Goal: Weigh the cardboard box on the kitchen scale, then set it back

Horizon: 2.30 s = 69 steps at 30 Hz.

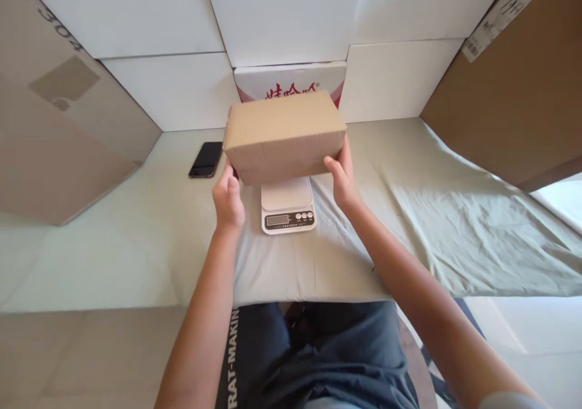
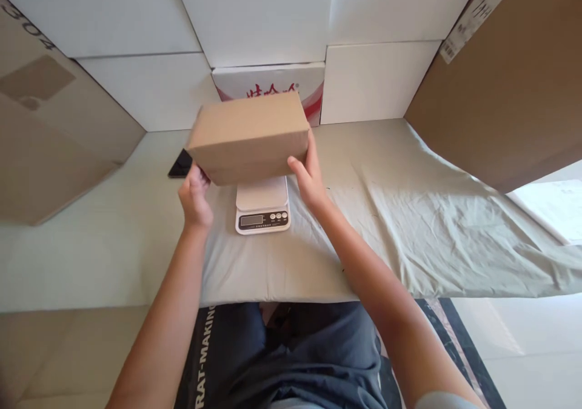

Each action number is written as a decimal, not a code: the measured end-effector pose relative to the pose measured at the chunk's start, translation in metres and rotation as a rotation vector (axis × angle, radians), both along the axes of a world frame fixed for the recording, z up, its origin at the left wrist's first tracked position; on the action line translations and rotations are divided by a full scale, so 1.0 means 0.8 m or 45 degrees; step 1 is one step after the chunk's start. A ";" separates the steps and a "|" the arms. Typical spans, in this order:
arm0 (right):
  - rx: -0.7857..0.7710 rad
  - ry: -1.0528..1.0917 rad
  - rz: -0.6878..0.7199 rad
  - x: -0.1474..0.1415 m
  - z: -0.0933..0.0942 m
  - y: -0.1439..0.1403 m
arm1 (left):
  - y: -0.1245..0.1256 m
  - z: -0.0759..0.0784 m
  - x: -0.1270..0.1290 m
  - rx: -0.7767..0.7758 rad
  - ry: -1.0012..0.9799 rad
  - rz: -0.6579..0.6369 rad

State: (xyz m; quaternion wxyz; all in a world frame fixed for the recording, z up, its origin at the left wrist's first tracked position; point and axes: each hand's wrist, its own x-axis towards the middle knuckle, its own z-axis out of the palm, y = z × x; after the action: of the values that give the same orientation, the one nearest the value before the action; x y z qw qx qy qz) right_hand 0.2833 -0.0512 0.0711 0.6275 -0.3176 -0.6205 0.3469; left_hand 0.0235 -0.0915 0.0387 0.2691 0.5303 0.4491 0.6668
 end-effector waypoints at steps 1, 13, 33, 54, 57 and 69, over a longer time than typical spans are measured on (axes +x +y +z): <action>-0.022 0.017 -0.001 0.000 -0.008 -0.012 | -0.013 -0.007 -0.001 -0.001 0.034 0.011; -0.162 0.091 -0.102 -0.017 -0.041 -0.049 | -0.036 -0.042 0.022 -0.026 -0.171 0.169; -0.134 0.131 -0.143 -0.016 -0.056 -0.050 | -0.035 -0.047 0.023 0.029 -0.145 0.257; -0.502 0.542 -0.853 0.119 -0.079 0.054 | -0.005 -0.027 -0.003 -0.140 -0.511 0.492; -0.481 0.515 -0.767 0.104 -0.084 0.055 | -0.001 -0.030 0.002 -0.169 -0.505 0.491; -0.454 0.517 -0.532 0.075 -0.067 0.031 | 0.000 -0.035 0.006 -0.148 -0.431 0.446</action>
State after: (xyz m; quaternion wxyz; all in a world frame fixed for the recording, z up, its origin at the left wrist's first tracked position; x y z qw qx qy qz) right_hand 0.3435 -0.0266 0.0178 0.7303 -0.4669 -0.3340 0.3702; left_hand 0.0281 -0.0916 0.0109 0.2508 0.3088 0.5202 0.7557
